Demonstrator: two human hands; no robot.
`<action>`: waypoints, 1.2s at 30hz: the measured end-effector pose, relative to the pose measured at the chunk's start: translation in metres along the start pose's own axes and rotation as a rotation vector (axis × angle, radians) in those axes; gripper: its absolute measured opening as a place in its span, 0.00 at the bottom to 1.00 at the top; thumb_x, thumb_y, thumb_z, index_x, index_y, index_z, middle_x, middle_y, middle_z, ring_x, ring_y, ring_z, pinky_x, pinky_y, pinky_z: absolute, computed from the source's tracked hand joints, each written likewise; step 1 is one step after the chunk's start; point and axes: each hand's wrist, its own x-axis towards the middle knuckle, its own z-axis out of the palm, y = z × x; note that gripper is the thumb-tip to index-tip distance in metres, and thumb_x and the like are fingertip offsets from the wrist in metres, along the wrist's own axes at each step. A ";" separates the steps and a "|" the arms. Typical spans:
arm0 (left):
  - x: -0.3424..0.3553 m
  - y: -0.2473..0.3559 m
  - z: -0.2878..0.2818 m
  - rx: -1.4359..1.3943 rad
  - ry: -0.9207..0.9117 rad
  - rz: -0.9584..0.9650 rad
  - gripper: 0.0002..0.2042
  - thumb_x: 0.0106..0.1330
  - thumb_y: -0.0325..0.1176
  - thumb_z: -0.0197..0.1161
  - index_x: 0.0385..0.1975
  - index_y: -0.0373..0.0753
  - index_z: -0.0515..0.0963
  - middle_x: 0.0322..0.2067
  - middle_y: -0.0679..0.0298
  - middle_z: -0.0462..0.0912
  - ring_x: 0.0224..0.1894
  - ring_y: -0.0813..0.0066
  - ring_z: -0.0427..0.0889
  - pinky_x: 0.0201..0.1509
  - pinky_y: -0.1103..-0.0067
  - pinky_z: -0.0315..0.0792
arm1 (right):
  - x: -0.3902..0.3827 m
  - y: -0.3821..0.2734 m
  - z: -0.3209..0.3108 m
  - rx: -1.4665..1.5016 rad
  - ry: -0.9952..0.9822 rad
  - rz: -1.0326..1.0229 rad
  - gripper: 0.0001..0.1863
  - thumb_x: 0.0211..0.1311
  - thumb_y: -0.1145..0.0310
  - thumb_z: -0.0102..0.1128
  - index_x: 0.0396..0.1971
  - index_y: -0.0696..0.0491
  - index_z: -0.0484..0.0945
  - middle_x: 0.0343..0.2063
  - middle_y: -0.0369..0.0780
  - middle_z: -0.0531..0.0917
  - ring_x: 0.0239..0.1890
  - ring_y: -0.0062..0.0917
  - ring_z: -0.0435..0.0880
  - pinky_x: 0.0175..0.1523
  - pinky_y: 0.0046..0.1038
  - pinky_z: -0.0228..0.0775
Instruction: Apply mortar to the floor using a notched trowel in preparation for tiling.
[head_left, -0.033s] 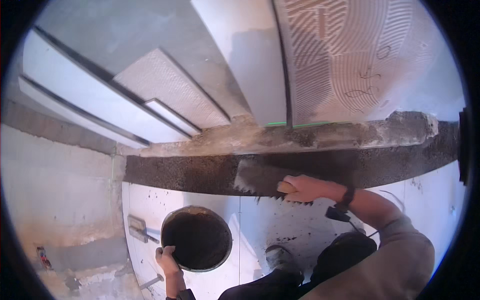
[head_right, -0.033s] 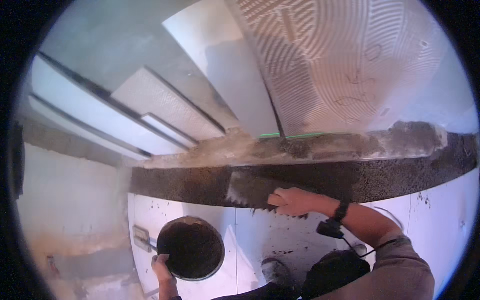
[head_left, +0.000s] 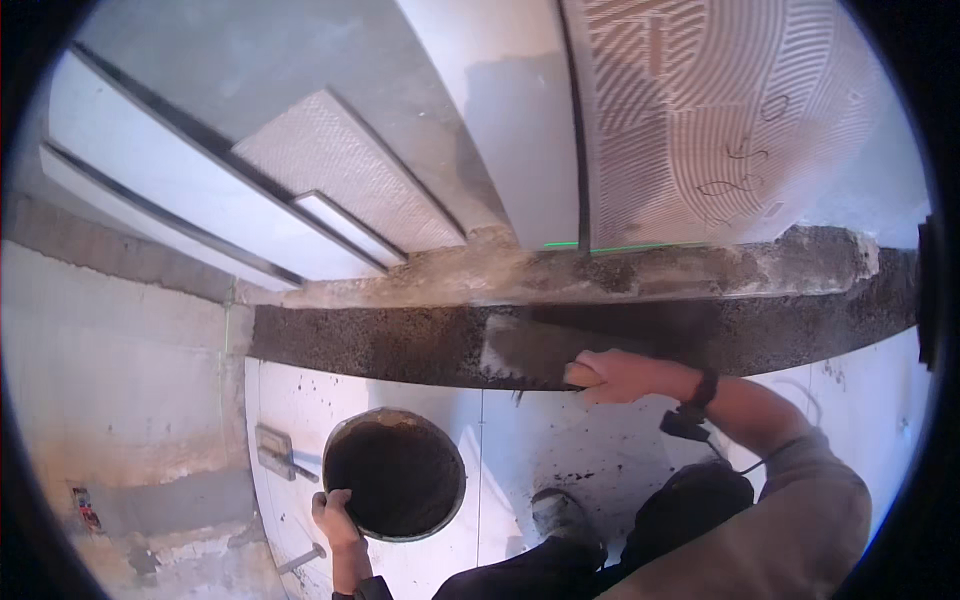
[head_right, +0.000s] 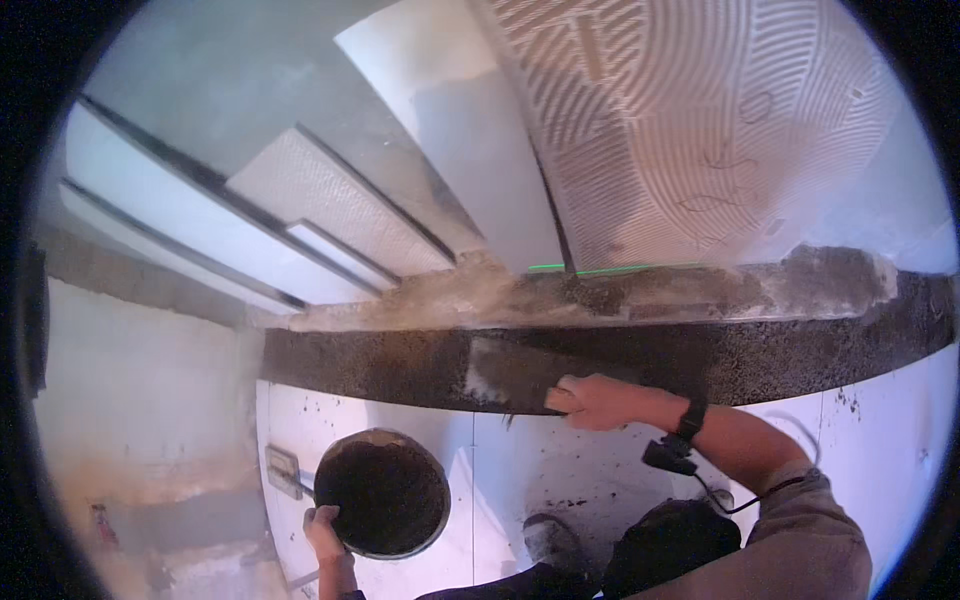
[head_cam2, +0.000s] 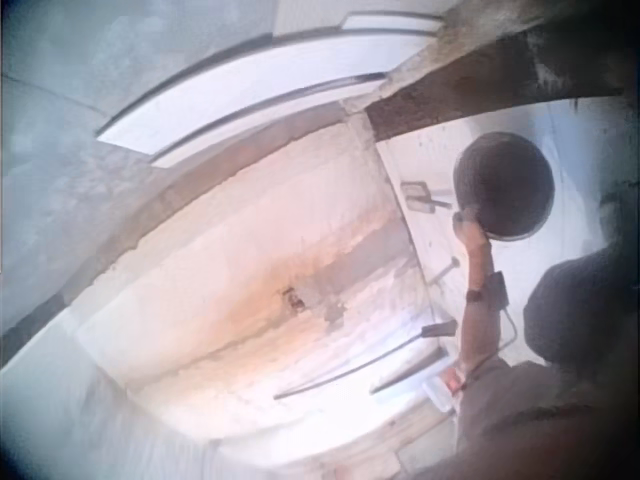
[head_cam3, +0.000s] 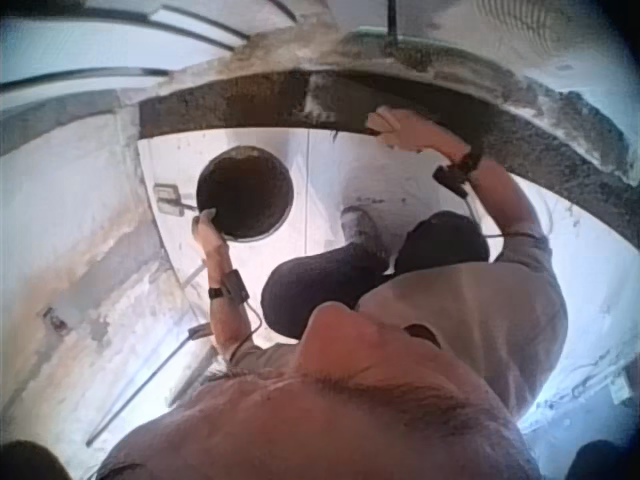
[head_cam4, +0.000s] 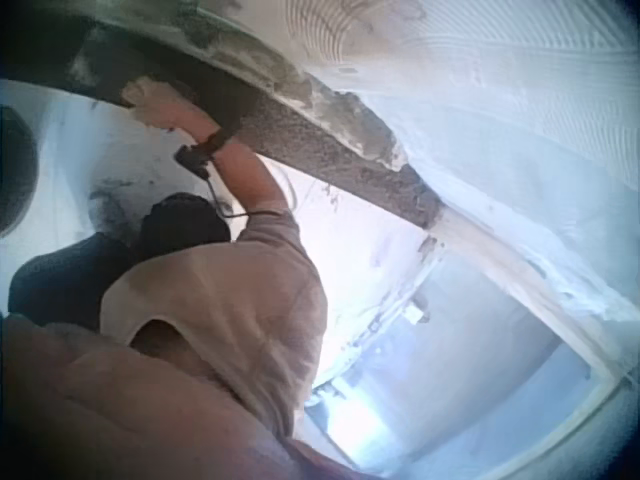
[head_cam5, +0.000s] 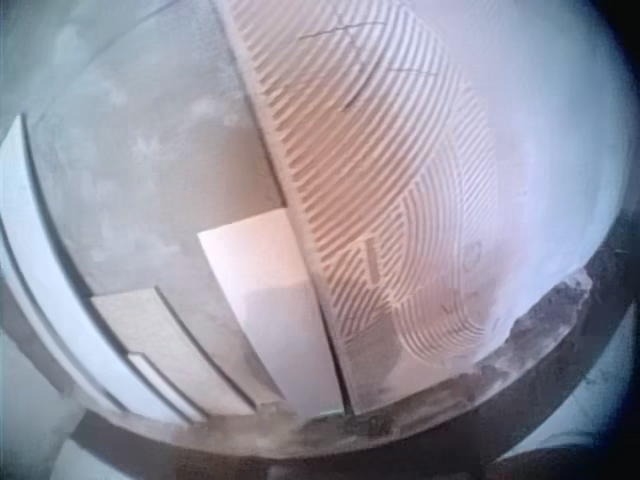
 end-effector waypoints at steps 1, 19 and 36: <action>-0.002 -0.003 -0.003 -0.055 -0.005 0.010 0.09 0.44 0.26 0.58 0.20 0.38 0.63 0.22 0.67 0.65 0.25 0.75 0.64 0.31 0.79 0.62 | -0.004 0.006 -0.002 0.011 0.024 -0.085 0.16 0.55 0.63 0.55 0.41 0.57 0.69 0.30 0.53 0.77 0.36 0.52 0.78 0.38 0.49 0.67; 0.003 -0.019 -0.029 -0.262 0.023 -0.043 0.09 0.45 0.26 0.57 0.21 0.39 0.62 0.22 0.67 0.65 0.26 0.75 0.66 0.33 0.80 0.64 | 0.138 -0.027 0.061 -0.402 0.123 0.014 0.14 0.53 0.69 0.55 0.40 0.55 0.67 0.25 0.50 0.81 0.31 0.49 0.81 0.35 0.48 0.71; -0.001 -0.008 -0.011 -0.208 -0.001 -0.008 0.09 0.44 0.27 0.58 0.21 0.38 0.63 0.23 0.66 0.67 0.26 0.73 0.66 0.35 0.79 0.64 | -0.017 -0.017 -0.011 -0.547 0.373 -0.066 0.20 0.56 0.68 0.57 0.48 0.57 0.68 0.30 0.50 0.78 0.33 0.43 0.82 0.32 0.44 0.75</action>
